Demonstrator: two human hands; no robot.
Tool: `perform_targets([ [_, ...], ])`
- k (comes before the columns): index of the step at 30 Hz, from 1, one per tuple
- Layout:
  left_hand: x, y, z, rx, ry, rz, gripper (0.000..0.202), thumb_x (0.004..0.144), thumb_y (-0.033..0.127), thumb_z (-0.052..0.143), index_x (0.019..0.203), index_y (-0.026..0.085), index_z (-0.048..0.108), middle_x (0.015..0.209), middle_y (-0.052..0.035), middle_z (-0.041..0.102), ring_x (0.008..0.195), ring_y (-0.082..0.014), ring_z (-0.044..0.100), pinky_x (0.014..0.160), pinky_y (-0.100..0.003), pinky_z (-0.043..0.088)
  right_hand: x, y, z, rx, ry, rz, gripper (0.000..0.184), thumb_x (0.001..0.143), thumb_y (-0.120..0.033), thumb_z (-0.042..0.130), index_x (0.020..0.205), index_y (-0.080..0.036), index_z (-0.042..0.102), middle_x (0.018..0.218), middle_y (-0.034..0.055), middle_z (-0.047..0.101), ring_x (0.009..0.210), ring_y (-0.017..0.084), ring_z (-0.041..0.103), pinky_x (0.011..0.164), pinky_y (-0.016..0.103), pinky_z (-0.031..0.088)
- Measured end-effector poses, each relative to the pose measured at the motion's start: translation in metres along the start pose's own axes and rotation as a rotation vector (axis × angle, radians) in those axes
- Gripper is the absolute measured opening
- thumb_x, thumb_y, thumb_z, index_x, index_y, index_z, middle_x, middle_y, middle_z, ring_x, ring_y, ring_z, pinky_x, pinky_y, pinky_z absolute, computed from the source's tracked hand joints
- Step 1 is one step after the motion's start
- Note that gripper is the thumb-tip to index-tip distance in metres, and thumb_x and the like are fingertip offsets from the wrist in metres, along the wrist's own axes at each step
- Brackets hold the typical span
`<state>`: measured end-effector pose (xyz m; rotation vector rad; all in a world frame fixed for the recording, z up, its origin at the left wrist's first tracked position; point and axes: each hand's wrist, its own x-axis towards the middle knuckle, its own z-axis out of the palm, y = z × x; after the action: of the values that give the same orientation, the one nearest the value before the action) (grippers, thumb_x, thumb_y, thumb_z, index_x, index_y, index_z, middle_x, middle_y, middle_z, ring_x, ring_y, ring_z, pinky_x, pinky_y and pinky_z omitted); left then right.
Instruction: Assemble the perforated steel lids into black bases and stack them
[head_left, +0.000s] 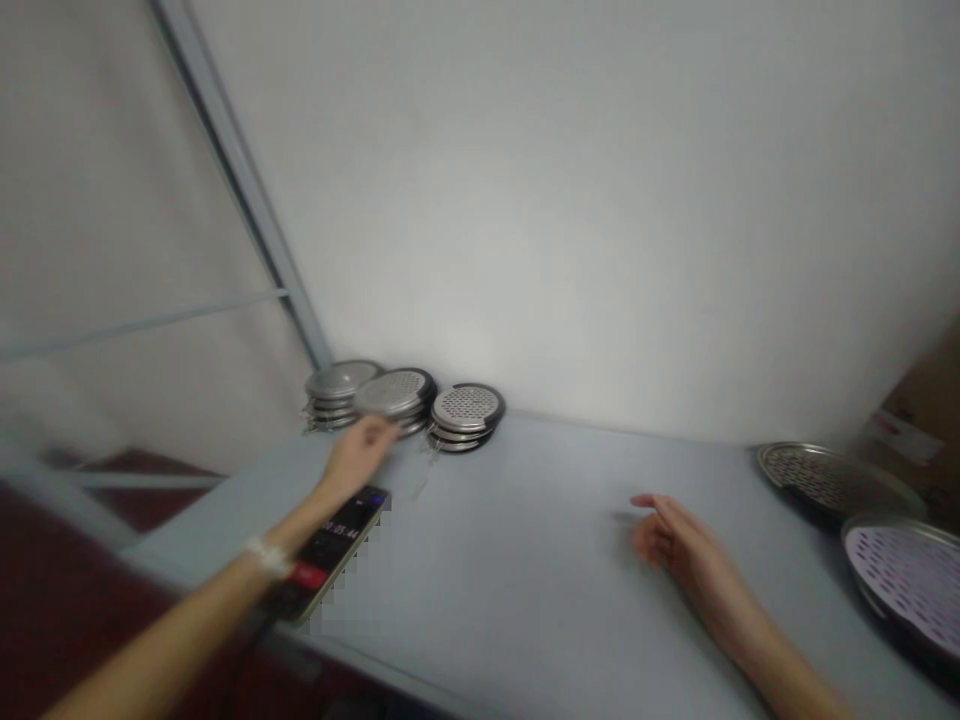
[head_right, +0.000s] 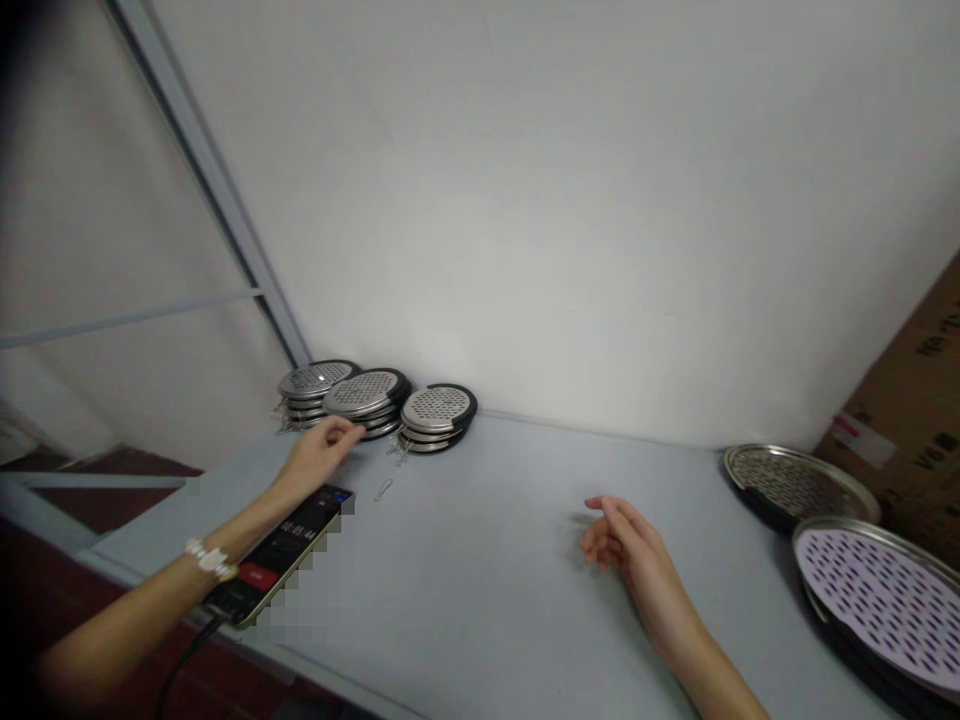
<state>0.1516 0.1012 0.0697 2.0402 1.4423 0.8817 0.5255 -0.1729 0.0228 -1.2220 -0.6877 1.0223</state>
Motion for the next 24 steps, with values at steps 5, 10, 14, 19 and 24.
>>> perform_targets([
  [5,-0.013,-0.005,0.025,0.35,-0.378,0.242,0.021,0.073,0.04,0.067,0.08,0.019,0.067,0.077,-0.0016,0.069,0.073,-0.0201,0.063,0.069,-0.029,0.045,0.003,0.003,0.0,-0.011,-0.003,-0.023,0.054,0.078,-0.069,0.07,0.097,-0.019,0.065,0.063,0.0005,0.066,0.057,0.016,0.058,0.054,0.028,0.04],
  [10,0.001,0.001,0.034,0.397,-0.454,0.23,0.009,0.065,0.025,0.062,0.072,0.02,0.065,0.069,-0.0011,0.067,0.068,-0.0202,0.061,0.065,-0.028,0.04,0.0,-0.008,0.003,-0.143,0.084,-0.163,0.051,0.081,-0.068,0.064,0.093,-0.018,0.065,0.062,0.0006,0.063,0.058,0.018,0.057,0.056,0.029,0.042],
  [14,0.016,0.001,0.035,0.404,-0.549,0.229,0.011,0.06,0.021,0.061,0.07,0.02,0.065,0.066,-0.0001,0.067,0.068,-0.0212,0.06,0.065,-0.028,0.039,-0.019,-0.025,-0.014,-0.59,0.378,-0.494,0.033,0.09,-0.053,0.058,0.09,-0.021,0.065,0.077,0.0039,0.067,0.077,0.021,0.062,0.075,0.034,0.049],
  [19,0.026,-0.018,0.04,0.291,-0.682,0.235,0.014,0.065,0.027,0.06,0.076,0.02,0.062,0.063,0.0065,0.06,0.069,-0.0172,0.053,0.064,-0.022,0.037,-0.065,-0.026,-0.099,-1.293,0.784,-0.675,0.042,0.091,-0.054,0.053,0.11,-0.017,0.063,0.114,0.0181,0.064,0.112,0.037,0.055,0.1,0.057,0.039],
  [24,0.013,-0.003,0.057,0.24,-0.649,0.264,0.02,0.07,0.037,0.06,0.083,0.022,0.064,0.064,0.0068,0.062,0.07,-0.018,0.056,0.065,-0.022,0.037,-0.109,-0.012,-0.188,-1.541,0.922,-0.532,0.053,0.085,-0.069,0.054,0.101,-0.019,0.064,0.114,0.0205,0.06,0.11,0.042,0.054,0.091,0.06,0.043],
])
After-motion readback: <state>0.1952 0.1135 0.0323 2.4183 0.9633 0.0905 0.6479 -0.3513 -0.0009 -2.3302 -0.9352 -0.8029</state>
